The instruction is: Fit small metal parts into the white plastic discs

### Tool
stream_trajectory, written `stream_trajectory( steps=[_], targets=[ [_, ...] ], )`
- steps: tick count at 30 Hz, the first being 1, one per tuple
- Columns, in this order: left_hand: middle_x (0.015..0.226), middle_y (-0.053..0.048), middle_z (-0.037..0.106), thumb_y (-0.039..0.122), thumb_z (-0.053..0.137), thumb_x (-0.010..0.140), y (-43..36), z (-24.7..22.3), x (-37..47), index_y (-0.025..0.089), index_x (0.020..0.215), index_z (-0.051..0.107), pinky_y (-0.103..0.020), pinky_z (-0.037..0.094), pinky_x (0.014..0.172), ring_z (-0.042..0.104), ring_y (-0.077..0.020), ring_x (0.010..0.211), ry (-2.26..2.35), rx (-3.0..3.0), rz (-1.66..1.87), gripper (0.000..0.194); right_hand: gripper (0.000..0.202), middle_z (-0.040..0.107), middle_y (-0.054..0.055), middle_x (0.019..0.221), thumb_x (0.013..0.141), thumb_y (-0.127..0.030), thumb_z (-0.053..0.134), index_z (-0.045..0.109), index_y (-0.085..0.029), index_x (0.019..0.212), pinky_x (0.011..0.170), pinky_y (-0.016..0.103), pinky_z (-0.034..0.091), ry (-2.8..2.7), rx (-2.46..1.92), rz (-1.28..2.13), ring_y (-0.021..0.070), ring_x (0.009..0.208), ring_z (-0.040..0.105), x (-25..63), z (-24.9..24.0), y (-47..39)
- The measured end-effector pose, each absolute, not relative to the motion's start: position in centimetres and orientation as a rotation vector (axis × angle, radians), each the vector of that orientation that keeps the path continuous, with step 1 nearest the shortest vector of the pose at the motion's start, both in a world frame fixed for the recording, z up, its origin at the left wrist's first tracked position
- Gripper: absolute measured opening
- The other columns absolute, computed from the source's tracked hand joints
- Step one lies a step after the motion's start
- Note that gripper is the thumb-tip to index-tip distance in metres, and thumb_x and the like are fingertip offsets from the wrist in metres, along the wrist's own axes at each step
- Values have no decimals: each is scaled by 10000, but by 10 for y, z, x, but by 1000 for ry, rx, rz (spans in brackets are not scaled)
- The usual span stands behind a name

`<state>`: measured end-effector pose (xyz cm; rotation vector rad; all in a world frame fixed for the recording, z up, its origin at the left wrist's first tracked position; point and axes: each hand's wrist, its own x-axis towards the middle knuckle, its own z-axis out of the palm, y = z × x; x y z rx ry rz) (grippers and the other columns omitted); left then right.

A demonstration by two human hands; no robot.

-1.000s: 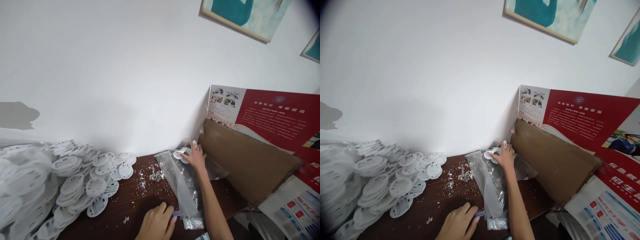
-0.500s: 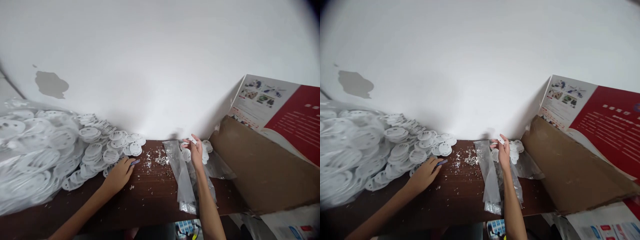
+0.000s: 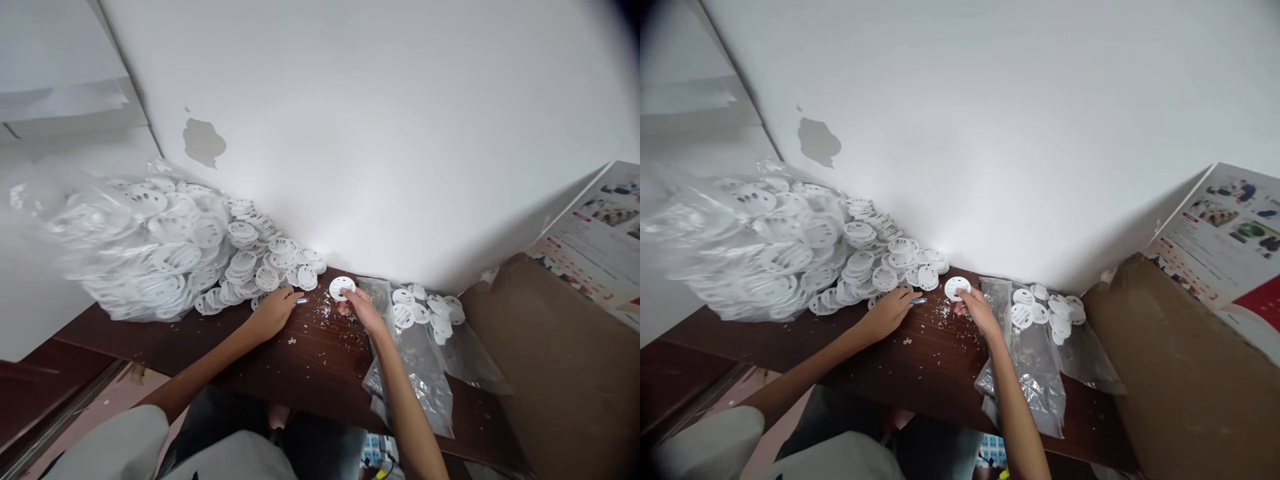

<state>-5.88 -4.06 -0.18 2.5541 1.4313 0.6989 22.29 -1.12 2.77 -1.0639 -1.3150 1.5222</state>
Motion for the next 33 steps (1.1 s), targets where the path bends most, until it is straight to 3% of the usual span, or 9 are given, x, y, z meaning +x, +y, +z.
stream_trajectory(
  steps=[5, 11, 14, 17, 19, 21, 23, 28, 33],
  targets=[
    [1164, -114, 663, 263, 398, 1047, -49, -2, -60, 226, 1334, 634, -418, 475, 971, 598, -265, 1091, 1401, 2578, 684, 374, 356, 683, -7, 830, 815, -460, 745, 647, -222, 1061, 552, 261, 505, -1234, -1007, 1602, 123, 582, 557, 207, 17, -3],
    [1149, -110, 692, 282, 443, 1029, -48, -2, -61, 230, 1251, 678, -444, 460, 997, 593, -279, 1122, 1382, 2549, 609, 327, 362, 638, -45, 823, 807, -449, 762, 617, -247, 1071, 468, 213, 386, -1248, -1008, 1439, 83, 529, 448, 206, 5, -5],
    [1201, -112, 692, 342, 486, 1022, -48, 6, -53, 234, 1305, 650, -463, 449, 1023, 589, -299, 1164, 1371, 2500, 694, 345, 397, 648, -32, 856, 830, -446, 753, 662, -250, 1163, 476, 222, 386, -1321, -1032, 1372, 83, 534, 428, 212, 9, -8],
    [1234, -113, 689, 451, 501, 1023, -44, 22, -34, 221, 1415, 564, -454, 452, 1033, 596, -300, 1183, 1352, 2305, 838, 459, 504, 678, -8, 953, 827, -427, 766, 652, -269, 1292, 510, 230, 425, -1390, -1014, 1349, 108, 616, 504, 212, 12, -12],
    [1145, -90, 711, 506, 462, 1034, -37, 33, -18, 217, 1407, 558, -397, 496, 939, 647, -264, 1064, 1267, 2119, 846, 481, 564, 686, -10, 908, 803, -415, 795, 628, -260, 1319, 526, 233, 429, -1389, -1002, 1342, 125, 644, 532, 208, 12, -14],
    [923, -40, 715, 547, 413, 1043, -26, 41, -1, 205, 1301, 617, -338, 506, 781, 670, -218, 840, 1134, 1985, 751, 474, 572, 672, -28, 801, 774, -410, 823, 619, -242, 1281, 528, 235, 415, -1351, -1005, 1311, 131, 623, 531, 203, 9, -14],
    [820, -19, 692, 559, 408, 1040, -13, 41, 13, 188, 1194, 652, -308, 490, 712, 663, -195, 754, 1080, 1877, 783, 471, 554, 663, -39, 758, 769, -419, 831, 605, -237, 1241, 527, 237, 403, -1317, -995, 1276, 130, 600, 523, 202, 6, -13],
    [909, -67, 724, 574, 468, 1008, 9, 26, 21, 150, 1178, 648, -267, 472, 592, 680, -183, 730, 1048, 1604, 917, 492, 502, 679, -23, 816, 822, -498, 771, 629, -230, 1222, 610, 269, 464, -1350, -980, 1188, 131, 619, 557, 228, 6, -4],
    [1162, -106, 723, 587, 485, 1002, 3, 12, 17, 185, 1275, 574, -286, 573, 725, 745, -177, 831, 1034, 1486, 1117, 494, 400, 676, 4, 870, 933, -515, 632, 671, -210, 1189, 689, 287, 476, -1361, -1153, 851, 153, 721, 584, 269, 10, 4]
  ],
)
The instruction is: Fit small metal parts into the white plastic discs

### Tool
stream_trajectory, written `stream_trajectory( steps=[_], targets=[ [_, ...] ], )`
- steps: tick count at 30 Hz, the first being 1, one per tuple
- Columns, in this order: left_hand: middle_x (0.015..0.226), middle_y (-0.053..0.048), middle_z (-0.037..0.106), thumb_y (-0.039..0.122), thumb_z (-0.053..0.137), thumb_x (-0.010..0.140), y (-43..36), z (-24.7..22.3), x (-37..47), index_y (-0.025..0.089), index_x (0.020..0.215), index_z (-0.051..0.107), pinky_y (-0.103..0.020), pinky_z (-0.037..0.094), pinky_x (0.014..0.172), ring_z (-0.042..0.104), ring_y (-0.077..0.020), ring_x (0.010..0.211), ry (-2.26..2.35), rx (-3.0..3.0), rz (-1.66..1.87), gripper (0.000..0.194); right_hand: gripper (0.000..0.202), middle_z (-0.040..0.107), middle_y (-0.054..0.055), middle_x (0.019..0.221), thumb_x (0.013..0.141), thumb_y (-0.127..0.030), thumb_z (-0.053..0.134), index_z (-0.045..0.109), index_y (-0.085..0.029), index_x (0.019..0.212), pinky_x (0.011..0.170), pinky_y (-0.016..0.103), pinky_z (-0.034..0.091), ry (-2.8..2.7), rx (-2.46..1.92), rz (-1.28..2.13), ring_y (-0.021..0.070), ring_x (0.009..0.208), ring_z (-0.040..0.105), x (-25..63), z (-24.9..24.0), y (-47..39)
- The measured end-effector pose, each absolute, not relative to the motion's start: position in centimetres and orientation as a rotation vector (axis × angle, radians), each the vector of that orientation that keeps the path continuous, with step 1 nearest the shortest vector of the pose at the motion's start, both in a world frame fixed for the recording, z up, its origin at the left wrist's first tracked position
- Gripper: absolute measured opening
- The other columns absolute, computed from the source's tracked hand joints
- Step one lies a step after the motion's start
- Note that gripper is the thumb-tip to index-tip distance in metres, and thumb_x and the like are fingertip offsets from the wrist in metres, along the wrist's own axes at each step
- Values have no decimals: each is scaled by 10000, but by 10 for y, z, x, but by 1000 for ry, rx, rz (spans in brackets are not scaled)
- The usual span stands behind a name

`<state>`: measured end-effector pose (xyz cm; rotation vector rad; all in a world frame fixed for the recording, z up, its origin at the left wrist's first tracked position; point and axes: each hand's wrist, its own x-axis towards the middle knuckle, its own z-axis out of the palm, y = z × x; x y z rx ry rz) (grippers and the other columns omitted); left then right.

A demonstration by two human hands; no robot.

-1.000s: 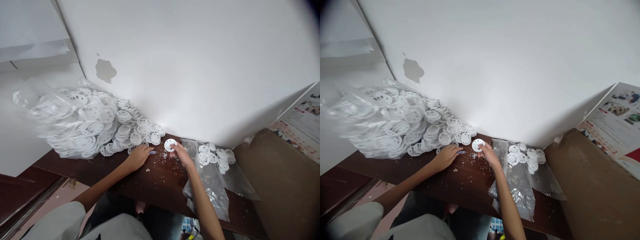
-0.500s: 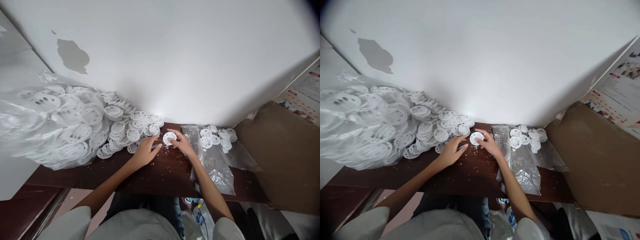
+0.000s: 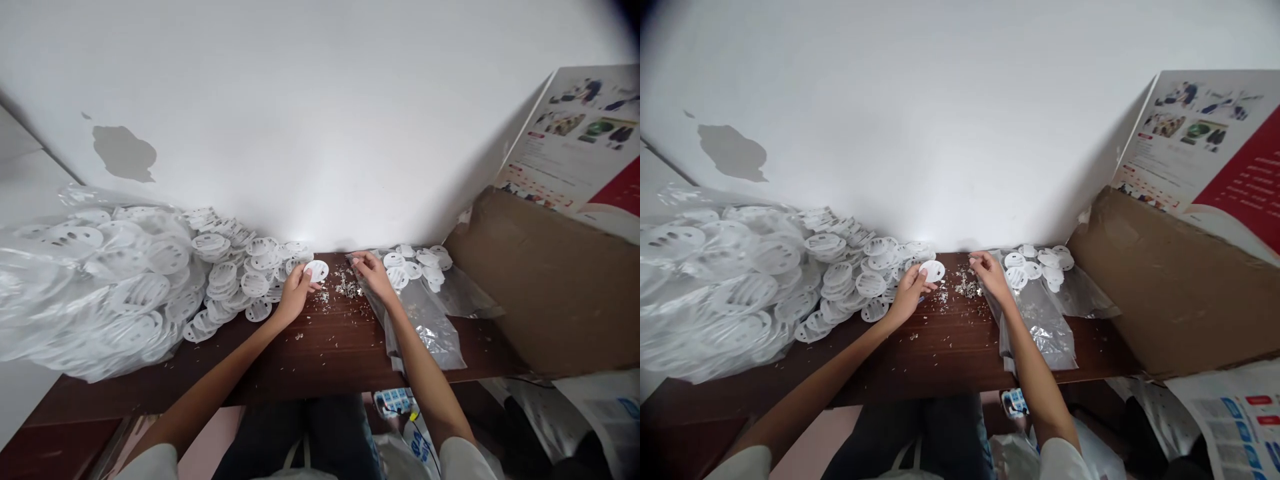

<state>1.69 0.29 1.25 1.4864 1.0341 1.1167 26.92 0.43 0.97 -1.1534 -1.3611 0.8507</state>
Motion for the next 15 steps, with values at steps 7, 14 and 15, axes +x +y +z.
stream_trajectory(
  steps=[7, 14, 15],
  targets=[
    [1280, -119, 673, 552, 437, 1039, -5, -12, 25, 216, 1283, 503, -366, 622, 795, 762, -239, 995, 951, 1529, 1278, 420, 134, 736, 36, 906, 889, -299, 659, 754, -203, 887, 753, 327, 481, -2012, -1296, 665, 197, 806, 645, 285, 2, 12],
    [1180, -98, 722, 506, 441, 1045, -13, -28, 17, 230, 1362, 547, -387, 602, 851, 741, -223, 905, 1032, 1820, 1158, 434, 168, 715, 63, 1095, 894, -277, 707, 789, -247, 1038, 936, 382, 492, -2117, -1229, 535, 221, 994, 654, 269, -7, 8],
    [1192, -100, 722, 501, 438, 1046, -14, -28, 17, 232, 1396, 539, -385, 602, 844, 739, -218, 885, 1036, 1821, 1149, 452, 166, 711, 67, 1096, 896, -270, 708, 792, -249, 1038, 947, 390, 488, -2144, -1222, 518, 226, 1004, 651, 265, -9, 8]
  ],
)
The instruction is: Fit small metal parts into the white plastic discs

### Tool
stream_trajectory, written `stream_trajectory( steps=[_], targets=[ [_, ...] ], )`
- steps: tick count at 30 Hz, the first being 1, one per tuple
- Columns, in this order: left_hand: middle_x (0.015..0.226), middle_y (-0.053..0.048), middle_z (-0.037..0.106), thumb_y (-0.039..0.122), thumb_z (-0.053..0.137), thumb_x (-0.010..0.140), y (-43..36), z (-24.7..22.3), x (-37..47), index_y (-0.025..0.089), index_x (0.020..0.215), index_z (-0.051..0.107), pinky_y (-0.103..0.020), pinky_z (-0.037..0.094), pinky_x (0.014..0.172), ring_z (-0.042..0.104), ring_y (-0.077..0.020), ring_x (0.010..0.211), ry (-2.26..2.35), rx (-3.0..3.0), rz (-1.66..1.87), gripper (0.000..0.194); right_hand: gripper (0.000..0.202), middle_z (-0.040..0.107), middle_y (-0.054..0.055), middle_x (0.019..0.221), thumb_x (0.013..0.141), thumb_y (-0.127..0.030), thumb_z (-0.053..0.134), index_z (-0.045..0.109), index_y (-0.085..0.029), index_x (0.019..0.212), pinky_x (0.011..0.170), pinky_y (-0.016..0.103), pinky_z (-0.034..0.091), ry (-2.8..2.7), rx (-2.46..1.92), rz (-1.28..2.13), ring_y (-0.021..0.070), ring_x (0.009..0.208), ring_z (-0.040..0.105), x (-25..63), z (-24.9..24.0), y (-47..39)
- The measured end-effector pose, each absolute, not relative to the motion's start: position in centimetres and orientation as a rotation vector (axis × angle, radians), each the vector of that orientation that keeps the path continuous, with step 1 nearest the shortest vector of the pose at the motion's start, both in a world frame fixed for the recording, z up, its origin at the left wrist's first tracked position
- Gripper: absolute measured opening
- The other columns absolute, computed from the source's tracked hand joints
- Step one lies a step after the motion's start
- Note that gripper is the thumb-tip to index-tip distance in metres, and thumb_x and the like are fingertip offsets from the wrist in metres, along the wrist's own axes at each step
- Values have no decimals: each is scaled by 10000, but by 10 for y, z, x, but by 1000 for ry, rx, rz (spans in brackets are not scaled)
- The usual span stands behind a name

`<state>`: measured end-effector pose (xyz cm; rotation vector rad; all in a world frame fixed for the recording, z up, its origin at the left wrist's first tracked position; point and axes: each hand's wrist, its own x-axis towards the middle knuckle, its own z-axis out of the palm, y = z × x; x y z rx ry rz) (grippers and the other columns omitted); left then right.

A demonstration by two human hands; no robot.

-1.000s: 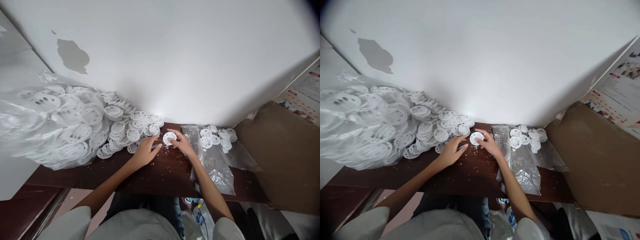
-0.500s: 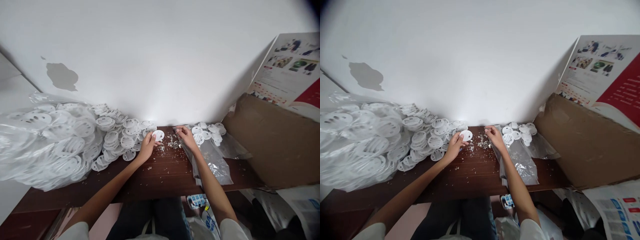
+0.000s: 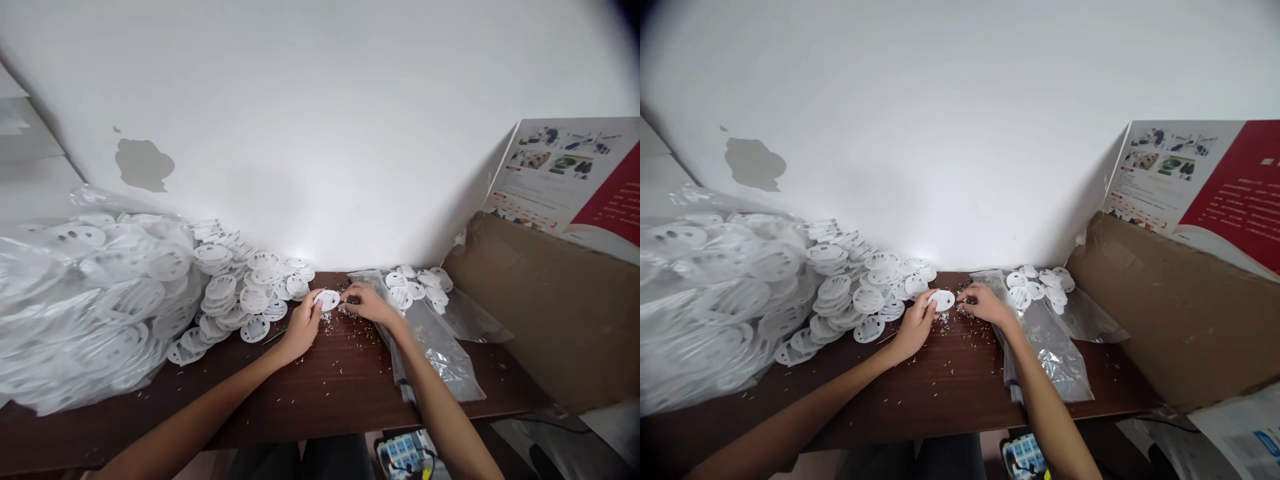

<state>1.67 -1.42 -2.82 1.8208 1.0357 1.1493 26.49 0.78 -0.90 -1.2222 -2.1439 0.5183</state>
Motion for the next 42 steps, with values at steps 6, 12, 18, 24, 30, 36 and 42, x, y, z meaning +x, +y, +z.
stream_trajectory(
  steps=[6, 12, 18, 24, 30, 36, 42],
  targets=[
    [1180, -102, 724, 513, 494, 1015, -9, -28, 18, 191, 1331, 615, -377, 632, 816, 707, -247, 1010, 950, 1556, 1248, 467, 131, 731, 65, 1001, 925, -205, 622, 752, -212, 937, 918, 390, 484, -2159, -1218, 419, 232, 972, 651, 252, -14, 7],
    [1206, -106, 718, 464, 559, 985, -7, -34, 18, 187, 1368, 623, -350, 640, 745, 692, -237, 990, 893, 1468, 1268, 477, 233, 710, 33, 868, 966, -434, 620, 663, -205, 961, 677, 304, 493, -1668, -1193, 512, 188, 750, 626, 239, -9, 2],
    [1094, -86, 747, 452, 560, 983, -12, -32, 19, 188, 1391, 619, -346, 631, 745, 688, -208, 875, 929, 1492, 1247, 490, 351, 765, 66, 1036, 925, -437, 712, 671, -238, 1210, 823, 368, 586, -1542, -1056, 511, 228, 939, 722, 212, -6, -15],
    [982, -68, 750, 465, 559, 982, -12, -32, 19, 184, 1381, 619, -333, 615, 734, 684, -194, 802, 928, 1540, 1245, 491, 247, 788, 52, 1139, 970, -404, 655, 786, -271, 1131, 921, 436, 607, -1728, -1113, 313, 257, 998, 756, 206, -6, -24],
    [994, -73, 755, 481, 548, 989, -11, -36, 19, 191, 1380, 624, -311, 587, 706, 690, -200, 827, 940, 1630, 1276, 492, 262, 790, 60, 1138, 978, -384, 635, 791, -253, 1143, 952, 451, 602, -1755, -1132, 248, 267, 995, 763, 203, -7, -26],
    [870, -46, 730, 515, 556, 978, -11, -35, 18, 196, 1348, 649, -316, 564, 689, 659, -193, 740, 953, 1607, 1293, 497, 238, 793, 54, 1120, 963, -389, 661, 802, -278, 1118, 965, 491, 590, -1729, -1123, 319, 295, 996, 757, 200, -7, -28],
    [817, -29, 689, 520, 556, 977, -14, -32, 17, 200, 1376, 640, -321, 546, 707, 618, -187, 703, 962, 1610, 1293, 518, 231, 783, 43, 1151, 956, -388, 671, 806, -300, 1122, 996, 531, 573, -1699, -1106, 345, 314, 1053, 747, 199, -8, -30]
  ],
)
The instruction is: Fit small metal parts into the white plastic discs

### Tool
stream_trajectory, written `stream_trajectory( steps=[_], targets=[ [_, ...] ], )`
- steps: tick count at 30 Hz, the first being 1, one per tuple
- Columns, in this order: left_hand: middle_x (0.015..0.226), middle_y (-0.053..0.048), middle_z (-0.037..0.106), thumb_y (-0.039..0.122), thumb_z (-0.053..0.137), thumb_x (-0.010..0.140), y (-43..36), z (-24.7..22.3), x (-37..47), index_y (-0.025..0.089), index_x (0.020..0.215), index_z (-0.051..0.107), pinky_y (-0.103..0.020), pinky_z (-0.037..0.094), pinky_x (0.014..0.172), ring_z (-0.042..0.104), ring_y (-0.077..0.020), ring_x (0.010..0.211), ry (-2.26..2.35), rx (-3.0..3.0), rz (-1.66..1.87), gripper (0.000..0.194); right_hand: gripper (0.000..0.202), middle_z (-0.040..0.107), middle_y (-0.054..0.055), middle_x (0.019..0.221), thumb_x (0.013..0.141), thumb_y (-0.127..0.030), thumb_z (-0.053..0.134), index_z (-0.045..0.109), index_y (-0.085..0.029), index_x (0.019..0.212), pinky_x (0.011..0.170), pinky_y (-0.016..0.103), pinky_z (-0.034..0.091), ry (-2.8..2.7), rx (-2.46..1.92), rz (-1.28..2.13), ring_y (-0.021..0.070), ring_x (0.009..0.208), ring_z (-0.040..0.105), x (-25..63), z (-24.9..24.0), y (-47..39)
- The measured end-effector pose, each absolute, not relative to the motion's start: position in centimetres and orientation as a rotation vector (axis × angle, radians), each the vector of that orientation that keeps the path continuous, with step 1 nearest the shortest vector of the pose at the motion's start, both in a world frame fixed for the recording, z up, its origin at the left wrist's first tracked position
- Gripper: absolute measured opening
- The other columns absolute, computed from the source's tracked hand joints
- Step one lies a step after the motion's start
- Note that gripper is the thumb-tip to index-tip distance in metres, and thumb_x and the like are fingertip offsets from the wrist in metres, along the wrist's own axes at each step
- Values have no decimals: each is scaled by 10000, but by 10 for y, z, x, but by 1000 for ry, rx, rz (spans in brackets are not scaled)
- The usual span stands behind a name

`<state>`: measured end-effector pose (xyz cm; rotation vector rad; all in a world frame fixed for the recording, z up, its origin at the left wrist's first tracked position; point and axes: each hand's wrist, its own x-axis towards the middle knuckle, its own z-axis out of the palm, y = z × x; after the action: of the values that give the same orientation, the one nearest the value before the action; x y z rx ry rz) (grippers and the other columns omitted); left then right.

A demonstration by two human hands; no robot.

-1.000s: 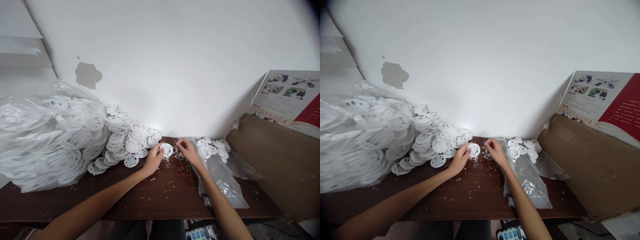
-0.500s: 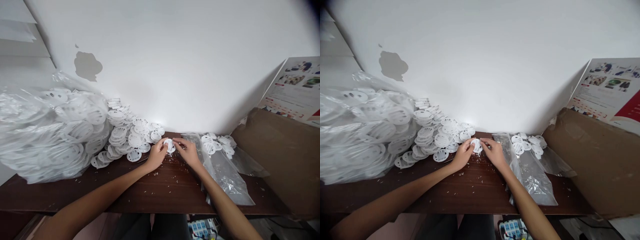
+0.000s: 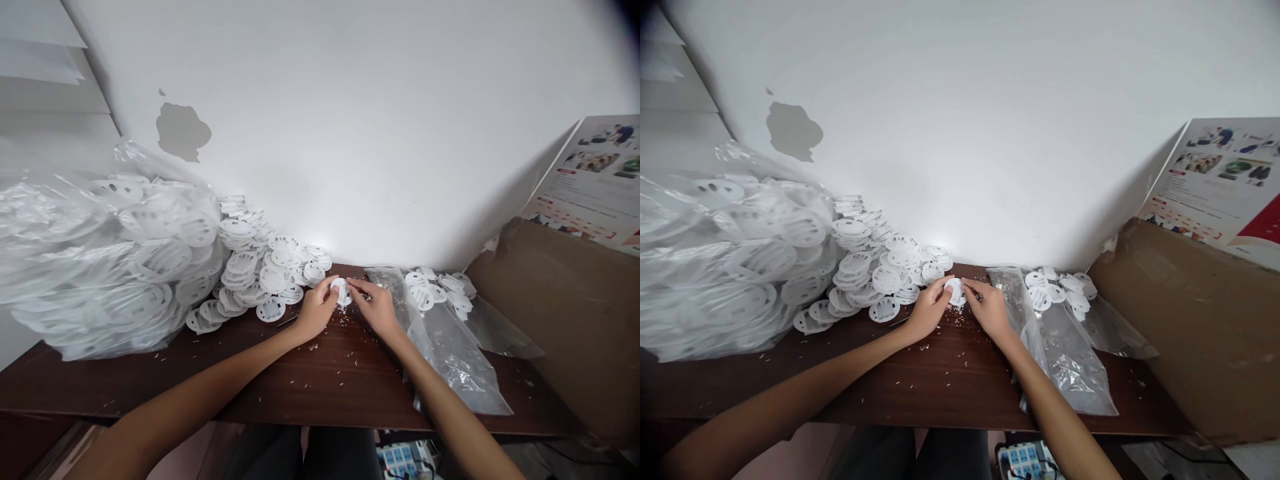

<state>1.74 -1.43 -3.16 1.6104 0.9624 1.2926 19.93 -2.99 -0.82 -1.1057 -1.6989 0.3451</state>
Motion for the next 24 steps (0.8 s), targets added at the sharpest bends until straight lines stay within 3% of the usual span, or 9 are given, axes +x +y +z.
stream_trajectory(
  steps=[7, 12, 17, 24],
  targets=[
    [695, 0, 618, 524, 536, 991, -15, -30, 16, 207, 1378, 639, -324, 528, 666, 603, -190, 658, 1013, 1675, 1273, 510, 267, 766, 59, 1206, 1007, -355, 593, 785, -295, 1182, 1038, 492, 538, -1837, -1096, 261, 288, 1124, 713, 197, -13, -29],
    [931, -67, 741, 509, 535, 995, -13, -28, 17, 177, 1366, 635, -339, 577, 718, 681, -206, 766, 979, 1522, 1287, 508, 290, 706, 71, 1324, 1016, -378, 584, 776, -298, 1218, 1123, 477, 466, -1840, -1113, 336, 265, 1255, 635, 195, -8, -30],
    [1054, -85, 756, 494, 530, 1001, -13, -25, 17, 171, 1352, 633, -333, 585, 715, 699, -197, 767, 927, 1471, 1311, 489, 279, 717, 71, 1184, 1002, -427, 599, 799, -306, 1154, 998, 420, 517, -1728, -1103, 451, 243, 1120, 656, 200, -7, -26],
    [1000, -73, 756, 523, 533, 992, -17, -26, 16, 192, 1332, 659, -326, 555, 692, 656, -194, 742, 934, 1551, 1313, 491, 310, 727, 54, 960, 940, -502, 659, 764, -239, 1066, 775, 347, 531, -1561, -1136, 644, 224, 862, 652, 198, -14, -21]
  ],
)
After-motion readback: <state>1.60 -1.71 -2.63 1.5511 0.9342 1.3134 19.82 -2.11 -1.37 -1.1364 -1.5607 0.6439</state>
